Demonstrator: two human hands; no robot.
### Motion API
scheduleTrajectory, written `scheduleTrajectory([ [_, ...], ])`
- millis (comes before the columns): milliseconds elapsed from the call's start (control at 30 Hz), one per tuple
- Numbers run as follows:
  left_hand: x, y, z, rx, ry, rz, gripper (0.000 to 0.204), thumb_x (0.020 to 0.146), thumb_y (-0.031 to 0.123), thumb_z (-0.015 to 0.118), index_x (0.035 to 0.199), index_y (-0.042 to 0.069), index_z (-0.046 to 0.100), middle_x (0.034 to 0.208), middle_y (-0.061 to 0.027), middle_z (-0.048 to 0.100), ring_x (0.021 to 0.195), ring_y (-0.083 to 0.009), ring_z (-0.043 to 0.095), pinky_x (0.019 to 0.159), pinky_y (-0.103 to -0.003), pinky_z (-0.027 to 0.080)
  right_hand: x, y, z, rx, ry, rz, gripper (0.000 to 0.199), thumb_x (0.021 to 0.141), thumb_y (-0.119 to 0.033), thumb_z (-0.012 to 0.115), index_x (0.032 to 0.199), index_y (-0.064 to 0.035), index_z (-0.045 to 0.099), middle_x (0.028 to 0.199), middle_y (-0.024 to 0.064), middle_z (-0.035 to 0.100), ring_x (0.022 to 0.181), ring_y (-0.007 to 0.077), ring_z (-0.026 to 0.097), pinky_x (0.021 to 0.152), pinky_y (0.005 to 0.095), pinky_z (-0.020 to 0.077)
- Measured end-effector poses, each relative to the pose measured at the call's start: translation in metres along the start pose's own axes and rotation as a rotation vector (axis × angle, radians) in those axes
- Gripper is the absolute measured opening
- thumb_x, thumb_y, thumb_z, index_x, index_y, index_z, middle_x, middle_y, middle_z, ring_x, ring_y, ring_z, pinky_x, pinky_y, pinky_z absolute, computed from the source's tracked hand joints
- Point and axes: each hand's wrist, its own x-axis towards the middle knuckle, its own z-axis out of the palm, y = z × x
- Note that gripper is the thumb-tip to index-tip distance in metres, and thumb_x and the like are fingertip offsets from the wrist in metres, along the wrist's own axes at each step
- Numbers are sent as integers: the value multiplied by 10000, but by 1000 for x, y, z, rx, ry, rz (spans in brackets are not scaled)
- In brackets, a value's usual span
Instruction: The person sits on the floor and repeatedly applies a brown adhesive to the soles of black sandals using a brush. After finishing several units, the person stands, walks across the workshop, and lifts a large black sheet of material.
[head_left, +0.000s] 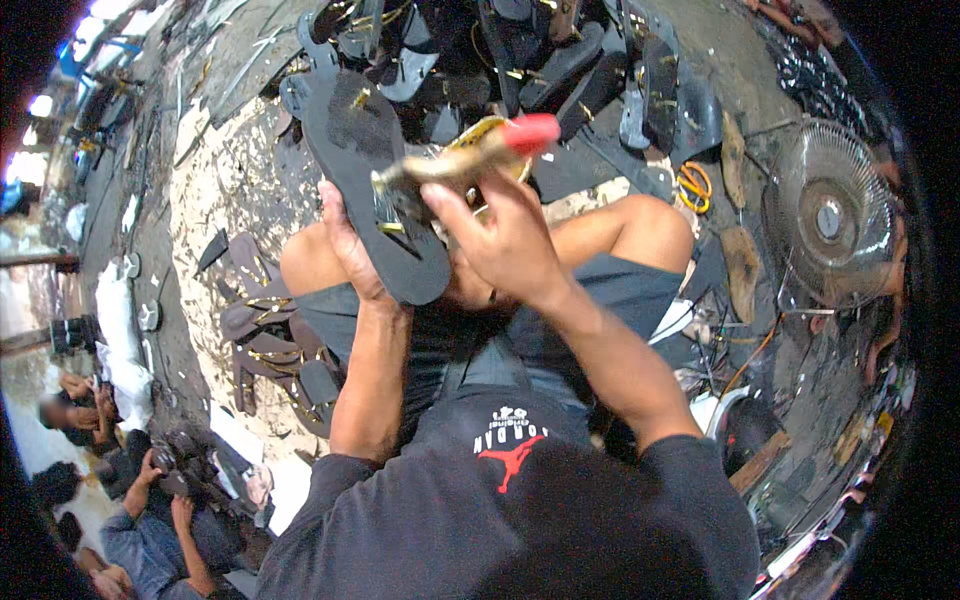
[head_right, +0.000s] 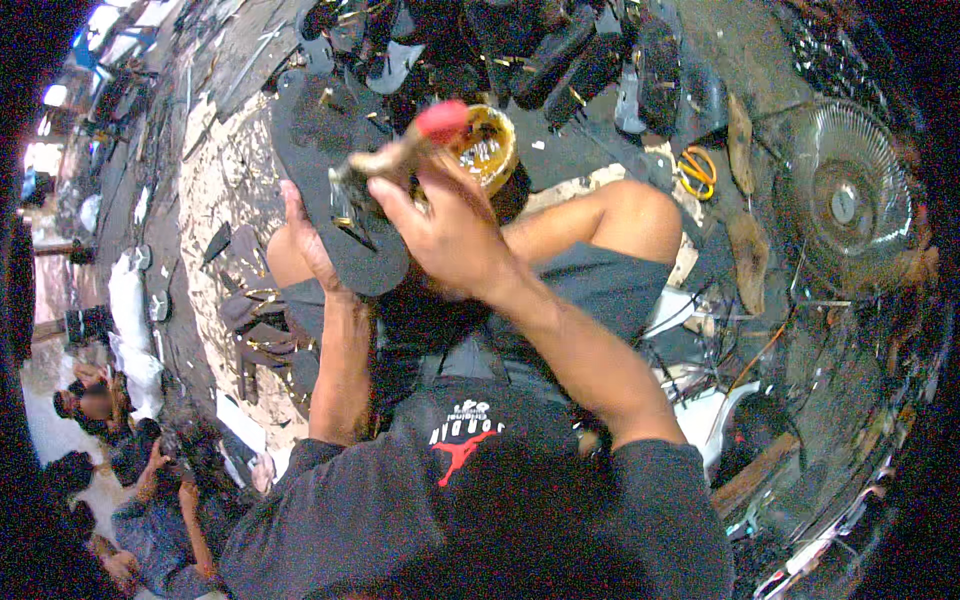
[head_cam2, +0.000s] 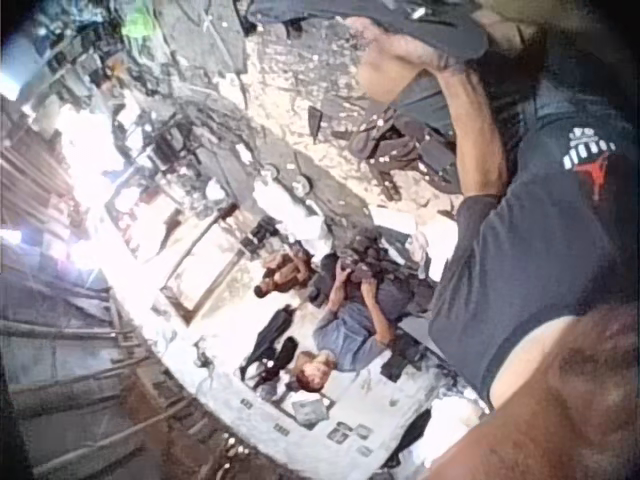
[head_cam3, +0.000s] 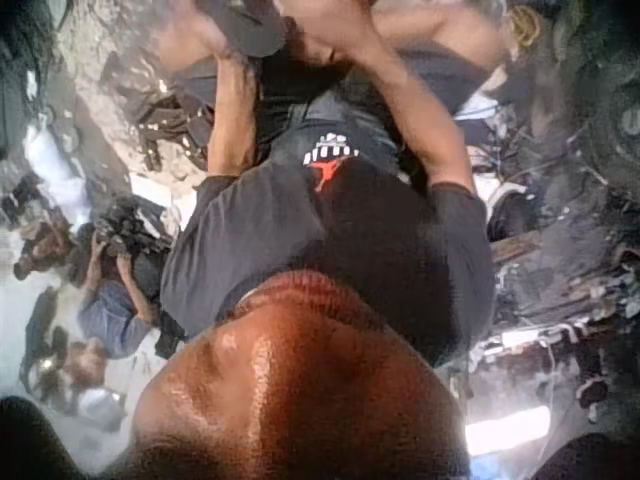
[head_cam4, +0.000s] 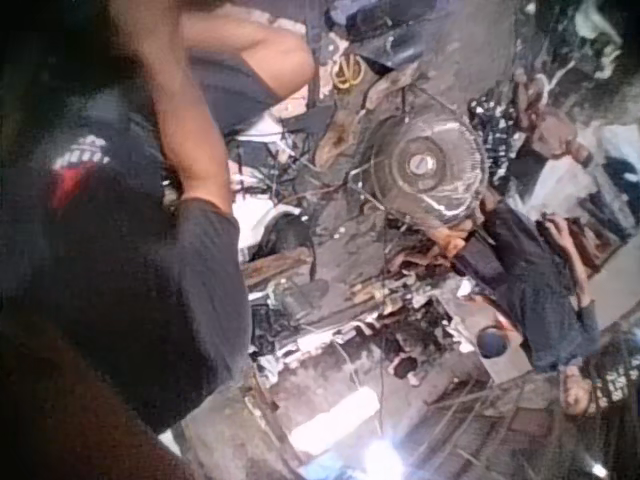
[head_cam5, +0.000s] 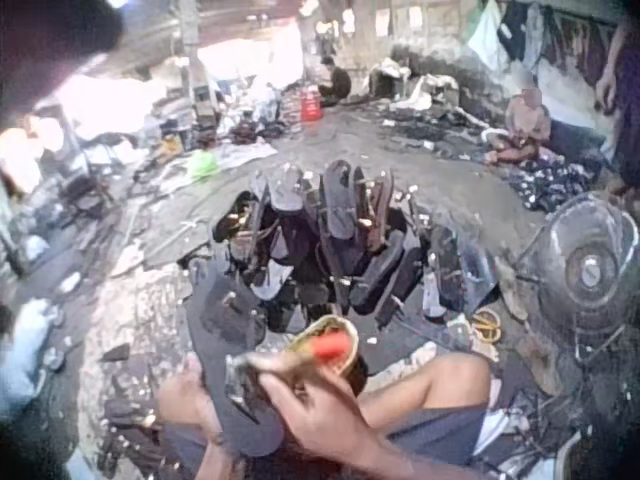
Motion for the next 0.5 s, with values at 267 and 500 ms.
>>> scheduleTrajectory([
  [267,3,24,-6,-142,-122,-93,605,1008,537,456,1379,63,516,1296,-170,620,1159,-326,611,992,-487,498,7,9,7,-165,-18,-409,287,848,-118,745,1130,-124,690,1072,83,683,999,299,628,845,418,483],
  [500,5,-5,-10,-201,-14,-206,582,989,582,485,1321,116,595,1259,-147,647,1110,-247,647,967,-411,536,51,17,-13,-322,-119,-572,203,842,-223,716,985,-102,639,887,108,630,828,327,612,734,435,477],
])
